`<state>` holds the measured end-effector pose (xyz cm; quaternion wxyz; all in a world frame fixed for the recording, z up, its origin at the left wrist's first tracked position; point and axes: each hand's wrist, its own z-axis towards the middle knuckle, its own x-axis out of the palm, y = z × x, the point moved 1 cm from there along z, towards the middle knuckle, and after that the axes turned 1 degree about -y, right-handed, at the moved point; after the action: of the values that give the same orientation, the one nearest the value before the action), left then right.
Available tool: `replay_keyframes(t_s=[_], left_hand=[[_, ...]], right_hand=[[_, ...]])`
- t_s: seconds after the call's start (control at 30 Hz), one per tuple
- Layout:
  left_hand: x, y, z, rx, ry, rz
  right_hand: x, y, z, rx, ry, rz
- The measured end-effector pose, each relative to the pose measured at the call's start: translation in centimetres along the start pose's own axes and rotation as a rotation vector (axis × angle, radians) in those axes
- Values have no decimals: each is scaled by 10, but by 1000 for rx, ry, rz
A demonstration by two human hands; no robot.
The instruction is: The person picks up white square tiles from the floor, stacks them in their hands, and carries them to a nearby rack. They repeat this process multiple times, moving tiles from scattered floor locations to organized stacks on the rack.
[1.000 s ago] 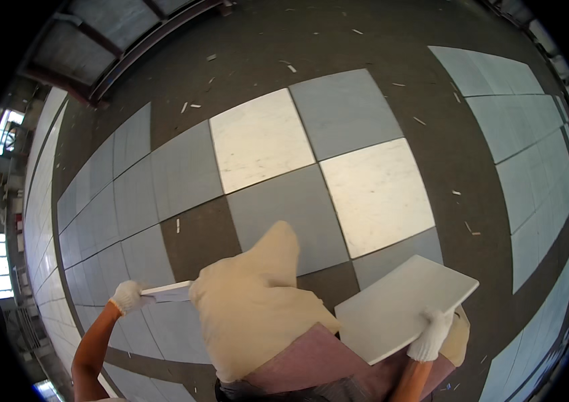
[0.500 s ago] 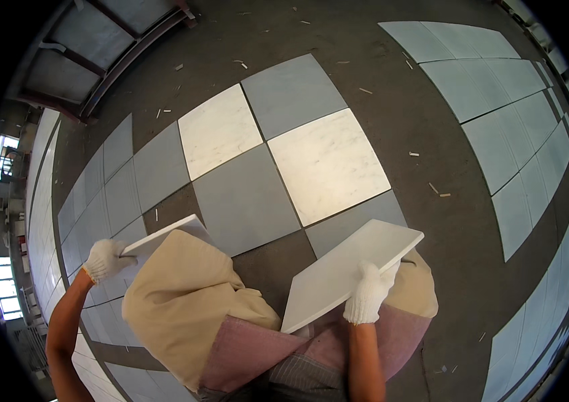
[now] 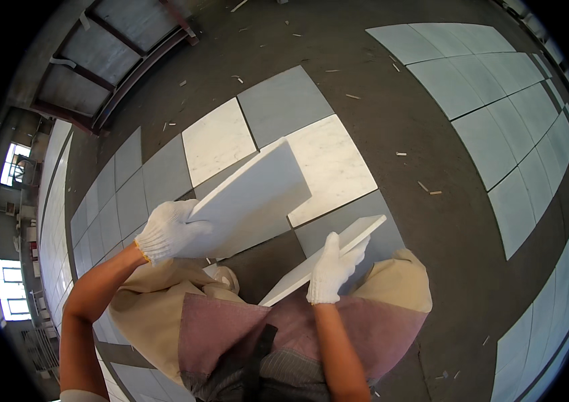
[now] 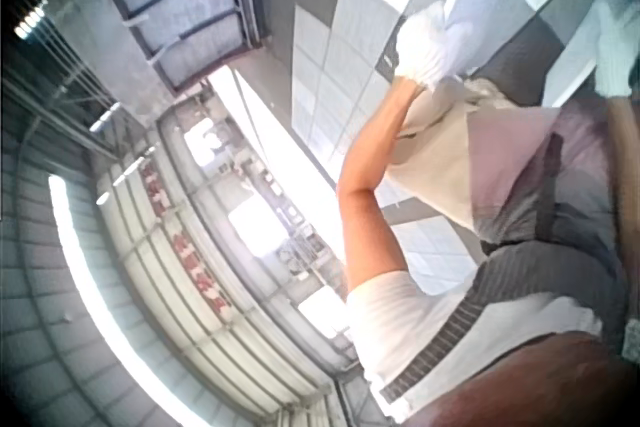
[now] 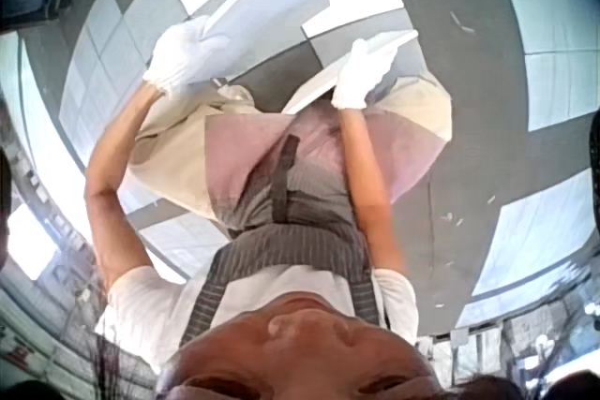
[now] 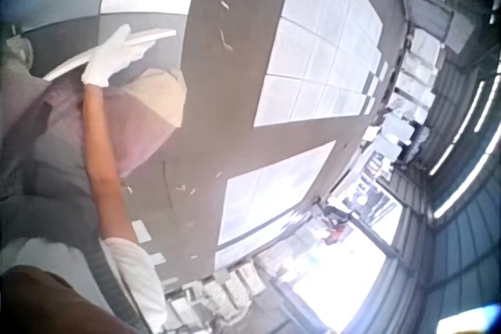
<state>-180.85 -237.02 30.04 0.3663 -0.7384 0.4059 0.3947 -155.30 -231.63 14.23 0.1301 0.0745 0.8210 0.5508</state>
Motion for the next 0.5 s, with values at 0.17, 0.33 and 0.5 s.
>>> replay_keyframes(t_s=[0.17,0.33,0.5], left_hand=[[44,-56,1,47,18,-38],[89,-89,1,74,50,-45],[107,-105,-4,101,96,-61]], right_hand=[[5,14,-8,-6,31,-32],[-4,12,-6,-37,33,-64],[-7,13,-7,-94,58,-49]])
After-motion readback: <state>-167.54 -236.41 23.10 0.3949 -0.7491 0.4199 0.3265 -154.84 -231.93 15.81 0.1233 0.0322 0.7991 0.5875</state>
